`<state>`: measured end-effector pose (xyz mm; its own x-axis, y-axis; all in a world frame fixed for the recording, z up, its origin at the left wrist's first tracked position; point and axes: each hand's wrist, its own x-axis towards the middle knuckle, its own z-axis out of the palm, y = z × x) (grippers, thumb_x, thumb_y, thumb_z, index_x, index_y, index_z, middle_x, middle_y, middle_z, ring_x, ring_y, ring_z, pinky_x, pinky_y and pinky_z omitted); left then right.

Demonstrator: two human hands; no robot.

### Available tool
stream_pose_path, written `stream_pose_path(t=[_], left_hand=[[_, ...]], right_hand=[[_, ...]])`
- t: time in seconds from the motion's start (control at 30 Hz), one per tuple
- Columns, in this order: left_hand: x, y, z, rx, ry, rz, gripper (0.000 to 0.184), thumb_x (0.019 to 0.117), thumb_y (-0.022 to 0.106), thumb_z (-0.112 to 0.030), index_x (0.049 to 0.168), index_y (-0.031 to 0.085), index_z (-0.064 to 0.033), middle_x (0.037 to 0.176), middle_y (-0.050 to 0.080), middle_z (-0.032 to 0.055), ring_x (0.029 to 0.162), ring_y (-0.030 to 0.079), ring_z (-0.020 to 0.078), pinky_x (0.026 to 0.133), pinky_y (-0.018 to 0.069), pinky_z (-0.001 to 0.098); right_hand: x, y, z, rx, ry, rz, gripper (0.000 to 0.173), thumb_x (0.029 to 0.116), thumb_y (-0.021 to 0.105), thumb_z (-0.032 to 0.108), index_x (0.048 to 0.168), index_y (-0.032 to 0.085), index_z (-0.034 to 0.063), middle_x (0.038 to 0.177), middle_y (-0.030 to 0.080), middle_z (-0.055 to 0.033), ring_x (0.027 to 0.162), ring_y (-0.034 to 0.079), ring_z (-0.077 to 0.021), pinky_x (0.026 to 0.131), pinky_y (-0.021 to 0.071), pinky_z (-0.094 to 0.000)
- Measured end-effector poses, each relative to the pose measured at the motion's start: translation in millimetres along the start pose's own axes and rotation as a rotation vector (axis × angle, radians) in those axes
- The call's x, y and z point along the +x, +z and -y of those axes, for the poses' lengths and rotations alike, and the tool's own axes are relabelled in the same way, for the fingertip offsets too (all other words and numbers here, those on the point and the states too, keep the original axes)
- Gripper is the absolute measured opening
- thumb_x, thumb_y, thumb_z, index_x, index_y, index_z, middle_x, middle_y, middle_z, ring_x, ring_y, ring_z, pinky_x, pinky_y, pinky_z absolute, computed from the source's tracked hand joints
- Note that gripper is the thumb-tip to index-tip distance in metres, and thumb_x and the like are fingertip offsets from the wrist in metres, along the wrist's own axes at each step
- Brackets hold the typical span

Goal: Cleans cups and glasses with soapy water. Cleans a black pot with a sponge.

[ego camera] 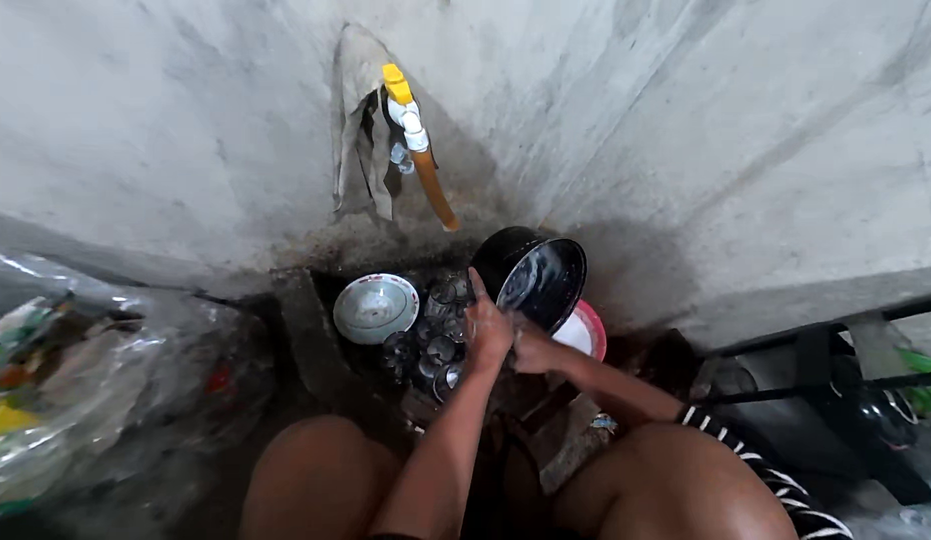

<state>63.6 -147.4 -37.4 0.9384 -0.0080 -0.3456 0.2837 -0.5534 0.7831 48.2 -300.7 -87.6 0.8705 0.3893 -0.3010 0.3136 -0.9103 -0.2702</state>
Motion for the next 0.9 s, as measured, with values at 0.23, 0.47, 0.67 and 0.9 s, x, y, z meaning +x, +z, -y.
stream_pose_path(t=[0.23,0.47,0.67,0.9], left_hand=[[-4,-3,7,0.105,0.004,-0.005,0.092,0.0963,0.060,-0.015,0.167,0.003,-0.0246,0.117,0.070,0.0200,0.110,0.069,0.0354,0.097,0.0536,0.0512],[-13,0,5,0.191,0.078,-0.047,0.089,0.0986,0.059,-0.019,0.166,0.003,-0.0320,0.112,0.071,0.0215,0.102,0.071,0.0380,0.092,0.0553,0.0531],[-9,4,3,0.228,0.095,-0.050,0.089,0.0969,0.059,-0.015,0.165,0.007,-0.0400,0.138,0.058,0.0272,0.097,0.071,0.0385,0.086,0.0572,0.0525],[1,-2,2,0.215,0.112,-0.049,0.087,0.0978,0.058,-0.014,0.165,0.009,-0.0401,0.116,0.067,0.0249,0.095,0.070,0.0389,0.084,0.0567,0.0545]], right_hand=[[1,-16,-42,-0.591,0.171,0.098,0.065,0.0971,0.057,0.008,0.158,0.035,0.0007,0.166,0.029,-0.0249,0.156,0.022,-0.0430,0.125,0.0147,-0.0649],[-3,-5,-39,-0.491,0.148,0.041,0.100,0.0700,0.084,0.034,0.157,0.039,0.0109,0.163,0.035,-0.0204,0.149,0.032,-0.0439,0.119,0.0226,-0.0686],[-6,7,-44,-0.463,-0.005,-0.032,0.071,0.0754,0.080,0.034,0.136,0.057,0.0042,0.135,0.064,-0.0182,0.126,0.060,-0.0355,0.111,0.0381,-0.0600],[11,2,-45,-0.449,0.042,0.077,0.095,0.0668,0.084,0.035,0.151,0.046,0.0096,0.156,0.044,-0.0189,0.147,0.036,-0.0408,0.119,0.0311,-0.0585]])
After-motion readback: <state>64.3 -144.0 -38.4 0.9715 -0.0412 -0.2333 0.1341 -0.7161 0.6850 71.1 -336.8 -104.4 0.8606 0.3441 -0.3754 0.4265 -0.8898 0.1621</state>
